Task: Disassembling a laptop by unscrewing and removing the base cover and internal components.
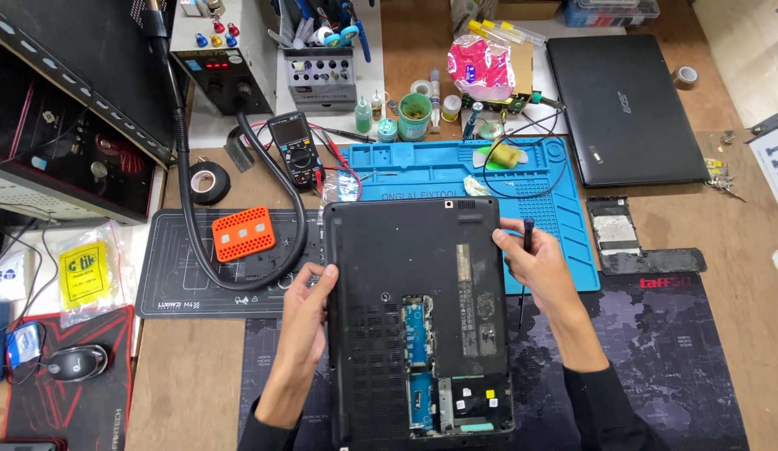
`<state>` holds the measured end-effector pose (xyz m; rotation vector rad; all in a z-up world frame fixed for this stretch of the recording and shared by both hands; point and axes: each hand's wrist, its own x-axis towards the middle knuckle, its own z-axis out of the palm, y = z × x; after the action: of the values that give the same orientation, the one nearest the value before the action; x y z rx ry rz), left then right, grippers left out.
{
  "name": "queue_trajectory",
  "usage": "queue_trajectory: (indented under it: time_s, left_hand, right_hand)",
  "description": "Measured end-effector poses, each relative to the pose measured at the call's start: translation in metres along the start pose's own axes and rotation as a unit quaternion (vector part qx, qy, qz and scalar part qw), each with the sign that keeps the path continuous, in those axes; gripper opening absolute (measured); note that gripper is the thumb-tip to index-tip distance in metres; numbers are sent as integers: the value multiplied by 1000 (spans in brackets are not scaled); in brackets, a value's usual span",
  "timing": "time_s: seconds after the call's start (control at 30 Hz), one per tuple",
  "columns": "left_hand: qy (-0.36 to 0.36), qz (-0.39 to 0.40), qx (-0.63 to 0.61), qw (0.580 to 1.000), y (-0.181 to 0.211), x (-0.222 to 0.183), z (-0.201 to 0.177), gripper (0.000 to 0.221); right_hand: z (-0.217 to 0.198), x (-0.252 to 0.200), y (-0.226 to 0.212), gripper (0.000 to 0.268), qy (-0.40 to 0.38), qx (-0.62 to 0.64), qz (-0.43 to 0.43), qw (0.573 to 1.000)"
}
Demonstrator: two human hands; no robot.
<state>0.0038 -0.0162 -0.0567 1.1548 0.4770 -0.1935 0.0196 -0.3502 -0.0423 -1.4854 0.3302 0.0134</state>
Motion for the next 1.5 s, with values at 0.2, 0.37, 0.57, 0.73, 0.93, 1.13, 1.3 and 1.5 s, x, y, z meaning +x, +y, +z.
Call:
queue_trajectory:
  time_s: [0.2,0.37,0.57,0.73,0.93,1.13,1.3,1.5]
  left_hand:
    - [-13,-31,16,999,-23,14,6,17]
    - [-27,-50,46,997,-37,22,6,19]
    - [-66,15,297,953,-59,50,-19,34]
    - [-50,82,550,830,-13,28,6,50]
    - [-65,132,659,737,-18,44,4,54]
    - [-95,110,661,736,-14,53,0,58]
    - [-140,116,687,704,-1,51,3,61]
    - [-97,159,773,607,-10,38,9,59]
  right_hand:
    - [-9,12,11,28,12,-43,6,999]
    - [-10,11,10,27,21,-52,29,998]
    - [-11,23,29,29,48,-118,40,991]
    - [-1,28,48,33,67,-251,-5,966]
    - [6,34,61,35,66,-337,-22,939]
    - [0,32,58,39,62,-347,-33,935]
    - [5,23,19,33,41,-353,-41,934]
    - [2,8,-39,31,85,-336,-74,935]
